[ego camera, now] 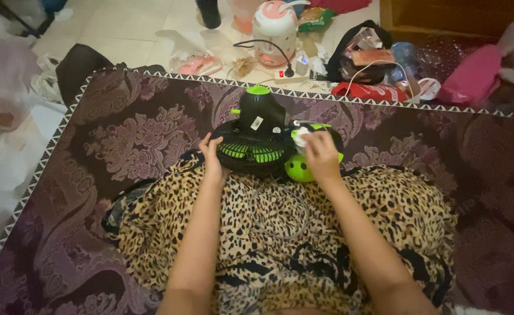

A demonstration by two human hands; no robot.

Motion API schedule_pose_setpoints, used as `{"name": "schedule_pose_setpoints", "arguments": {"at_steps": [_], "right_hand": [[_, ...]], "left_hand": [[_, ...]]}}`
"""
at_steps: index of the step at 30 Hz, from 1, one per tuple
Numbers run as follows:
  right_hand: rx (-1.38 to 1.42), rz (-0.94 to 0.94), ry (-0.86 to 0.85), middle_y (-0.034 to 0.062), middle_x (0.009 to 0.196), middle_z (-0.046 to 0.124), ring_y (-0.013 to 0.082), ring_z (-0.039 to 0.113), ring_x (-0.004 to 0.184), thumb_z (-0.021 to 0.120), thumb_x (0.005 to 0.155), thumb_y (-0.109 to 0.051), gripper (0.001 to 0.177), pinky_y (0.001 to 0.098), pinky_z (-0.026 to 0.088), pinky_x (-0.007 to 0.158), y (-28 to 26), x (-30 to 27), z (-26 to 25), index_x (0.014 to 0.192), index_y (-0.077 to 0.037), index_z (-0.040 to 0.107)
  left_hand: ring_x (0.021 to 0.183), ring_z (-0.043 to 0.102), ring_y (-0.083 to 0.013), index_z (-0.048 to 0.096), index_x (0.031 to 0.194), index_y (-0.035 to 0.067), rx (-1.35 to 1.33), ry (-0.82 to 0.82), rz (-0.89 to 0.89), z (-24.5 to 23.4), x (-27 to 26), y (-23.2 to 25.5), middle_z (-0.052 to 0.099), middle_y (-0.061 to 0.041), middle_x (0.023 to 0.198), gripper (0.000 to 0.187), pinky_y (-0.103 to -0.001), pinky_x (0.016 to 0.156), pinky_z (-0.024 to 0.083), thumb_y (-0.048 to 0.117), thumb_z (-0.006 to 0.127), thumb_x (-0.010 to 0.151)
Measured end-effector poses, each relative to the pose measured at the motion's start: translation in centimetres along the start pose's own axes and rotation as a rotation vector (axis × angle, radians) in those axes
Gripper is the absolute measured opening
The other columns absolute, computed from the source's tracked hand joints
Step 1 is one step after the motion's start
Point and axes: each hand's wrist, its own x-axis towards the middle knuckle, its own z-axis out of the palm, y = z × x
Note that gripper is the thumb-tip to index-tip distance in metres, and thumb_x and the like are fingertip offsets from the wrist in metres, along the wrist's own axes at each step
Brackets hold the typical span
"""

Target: The person wipes the front grille, blades, and rear housing of a small green and black electric fan using a white cloth. They rotate the fan to access different sides and continue wiping throughout the clip.

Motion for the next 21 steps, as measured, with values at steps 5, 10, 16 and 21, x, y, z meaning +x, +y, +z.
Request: {"name": "schedule_pose_setpoints", "arguments": {"at_steps": [5, 10, 16, 21], "right_hand": [[0.042, 0.115, 0.099, 0.0097, 0.106, 0.067, 0.0277, 0.069, 0.088, 0.068, 0.091, 0.004, 0.022, 0.0363, 0.057, 0.077, 0.3, -0.6, -0.1, 0.107, -0.011, 0.073], [-0.022, -0.101, -0.091, 0.0164, 0.107, 0.065, 0.0318, 0.067, 0.091, 0.073, 0.087, -0.001, 0.027, 0.0391, 0.055, 0.077, -0.2, -1.1, -0.1, 0.113, -0.009, 0.073], [0.144, 0.302, -0.028, 0.0103, 0.108, 0.070, 0.0235, 0.070, 0.091, 0.062, 0.096, 0.002, 0.027, 0.0325, 0.056, 0.078, 1.5, -3.1, 1.4, 0.115, -0.013, 0.076], [1.017, 0.943, 0.007, 0.0103, 0.113, 0.074, 0.0168, 0.069, 0.092, 0.057, 0.099, 0.001, 0.025, 0.0304, 0.053, 0.081, 5.0, -4.7, 5.7, 0.121, 0.005, 0.070]], "left_hand": [[0.134, 0.030, -0.0281, 0.038, 0.150, 0.028, 0.401, 0.168, -0.110, 0.9, -0.9, 1.5, 0.031, -0.008, 0.153, 0.070, -0.056, 0.099, 0.037, 0.036, 0.069, 0.088], [0.136, 0.045, -0.0392, 0.038, 0.144, 0.025, 0.048, 0.046, -0.101, 0.6, -0.8, 0.9, 0.040, -0.017, 0.150, 0.076, -0.057, 0.105, 0.045, 0.035, 0.070, 0.075], [0.139, 0.037, -0.0297, 0.045, 0.149, 0.021, 0.312, 0.090, 0.075, -1.3, 1.7, -1.3, 0.039, -0.013, 0.155, 0.068, -0.048, 0.107, 0.036, 0.032, 0.072, 0.087], [0.120, 0.055, -0.0330, 0.041, 0.142, 0.021, -0.041, -0.001, -0.026, -0.9, 0.8, -1.1, 0.052, -0.015, 0.135, 0.069, -0.048, 0.098, 0.050, 0.028, 0.070, 0.079]]}}
